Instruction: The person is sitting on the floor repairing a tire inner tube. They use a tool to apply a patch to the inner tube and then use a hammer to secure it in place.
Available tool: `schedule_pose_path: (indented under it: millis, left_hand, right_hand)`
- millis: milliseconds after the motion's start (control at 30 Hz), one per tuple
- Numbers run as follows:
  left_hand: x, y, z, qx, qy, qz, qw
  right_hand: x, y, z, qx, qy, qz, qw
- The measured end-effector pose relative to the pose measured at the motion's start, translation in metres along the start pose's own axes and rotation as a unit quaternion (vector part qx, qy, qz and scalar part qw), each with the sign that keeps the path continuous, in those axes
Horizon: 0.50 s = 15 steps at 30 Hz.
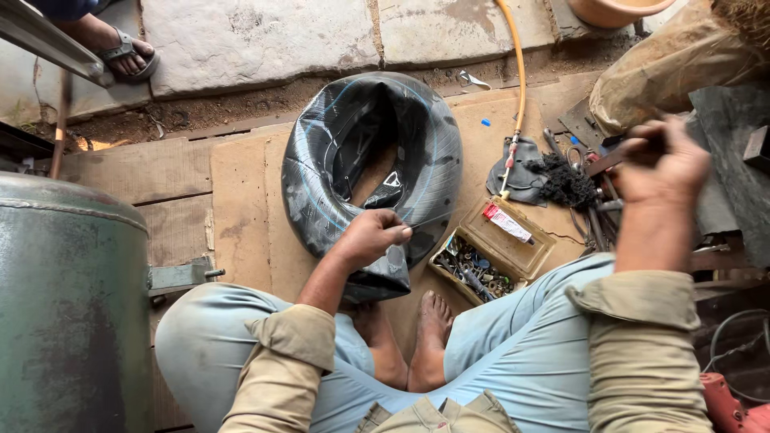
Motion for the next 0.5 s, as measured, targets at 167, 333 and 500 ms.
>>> schedule_pose_path:
  millis: [167,333,500]
  left_hand:
    - [0.019,-0.001,-0.014,0.03,-0.087,0.093,0.991]
    - [0.048,-0.003,-0.018,0.046,-0.109,0.185,0.976]
    - [0.059,0.0,-0.027,0.07,-0.092,0.227,0.967]
  right_hand:
    - [0.083,-0.041,-0.043,0.083,-0.062,0.061,0.993]
    - [0.103,-0.054,-0.039,0.091,-0.047,0.045,0.994]
    - [0.09,-0.045,-0.035,0.125,-0.008,0.038,0.991]
Point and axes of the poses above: each hand's wrist, its own y-axis away from the middle knuckle, its own x-axis out of the back of the hand, z = x × y, the point moved 6 cm from there along -y, towards the middle knuckle, and after that the axes turned 9 degrees about x, right-handed, at the moved point
